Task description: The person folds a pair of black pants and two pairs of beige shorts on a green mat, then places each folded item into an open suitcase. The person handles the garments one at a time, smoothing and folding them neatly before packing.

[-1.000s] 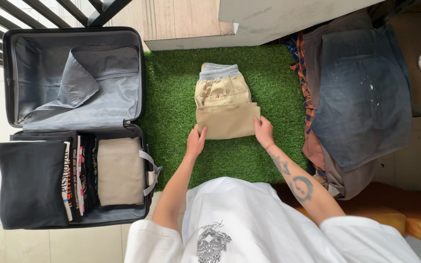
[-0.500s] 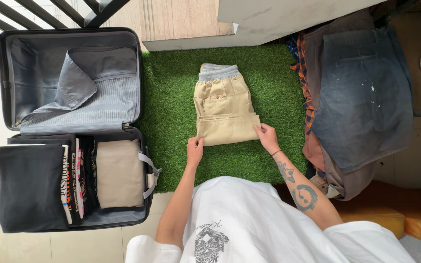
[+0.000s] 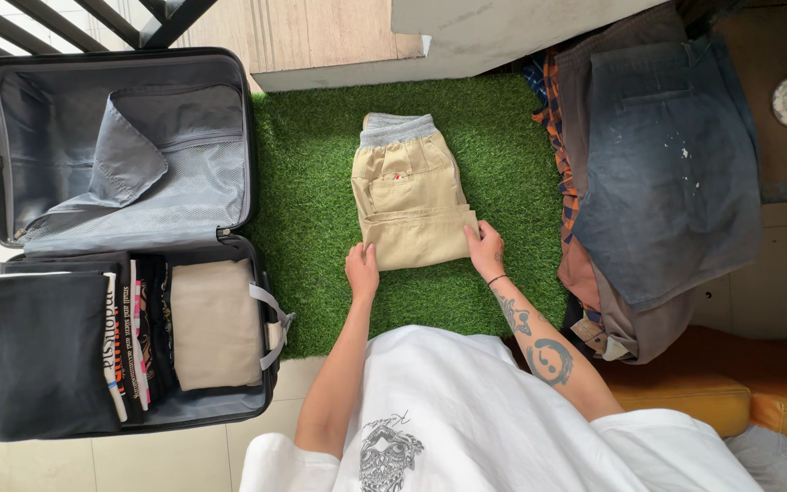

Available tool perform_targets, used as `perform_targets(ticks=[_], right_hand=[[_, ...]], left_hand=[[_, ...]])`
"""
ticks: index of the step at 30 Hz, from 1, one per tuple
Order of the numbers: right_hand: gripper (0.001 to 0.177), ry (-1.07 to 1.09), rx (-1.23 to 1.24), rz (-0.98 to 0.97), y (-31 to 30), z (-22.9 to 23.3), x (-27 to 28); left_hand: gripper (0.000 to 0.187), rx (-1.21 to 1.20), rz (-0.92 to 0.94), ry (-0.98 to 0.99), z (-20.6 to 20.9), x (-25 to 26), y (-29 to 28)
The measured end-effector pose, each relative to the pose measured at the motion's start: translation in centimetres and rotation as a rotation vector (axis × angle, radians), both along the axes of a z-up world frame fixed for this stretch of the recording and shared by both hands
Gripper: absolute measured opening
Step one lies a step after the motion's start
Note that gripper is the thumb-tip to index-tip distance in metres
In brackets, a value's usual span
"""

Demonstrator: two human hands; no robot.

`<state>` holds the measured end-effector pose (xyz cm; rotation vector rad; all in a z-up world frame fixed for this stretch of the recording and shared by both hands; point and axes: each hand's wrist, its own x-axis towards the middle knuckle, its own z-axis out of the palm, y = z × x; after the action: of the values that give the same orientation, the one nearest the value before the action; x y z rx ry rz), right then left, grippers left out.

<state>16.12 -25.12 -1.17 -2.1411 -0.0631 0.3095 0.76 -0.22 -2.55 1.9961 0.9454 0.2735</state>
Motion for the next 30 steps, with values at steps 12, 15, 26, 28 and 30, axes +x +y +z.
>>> perform_targets(ticks=[12, 15, 26, 28, 30], right_hand=[[0.039, -0.067, -0.062, -0.004, 0.2, 1.2, -0.5], [0.039, -0.026, -0.078, -0.072, 0.3, 0.9, -0.8], [0.039, -0.207, -0.006, -0.083, 0.5, -0.3, -1.3], [0.038, -0.220, -0.009, -0.085, 0.5, -0.6, -1.3], [0.037, -0.239, -0.020, -0.083, 0.6, -0.8, -1.3]], left_hand=[[0.037, -0.026, 0.075, 0.027, 4.1, 0.4, -0.4], [0.039, 0.171, 0.042, -0.107, 4.8, 0.6, -0.5], [0.030, 0.353, 0.016, -0.175, 1.1, 0.1, -0.8], [0.030, 0.368, 0.016, -0.149, 0.6, 0.1, -0.9], [0.030, 0.380, 0.014, -0.129, 0.3, 0.2, -0.9]])
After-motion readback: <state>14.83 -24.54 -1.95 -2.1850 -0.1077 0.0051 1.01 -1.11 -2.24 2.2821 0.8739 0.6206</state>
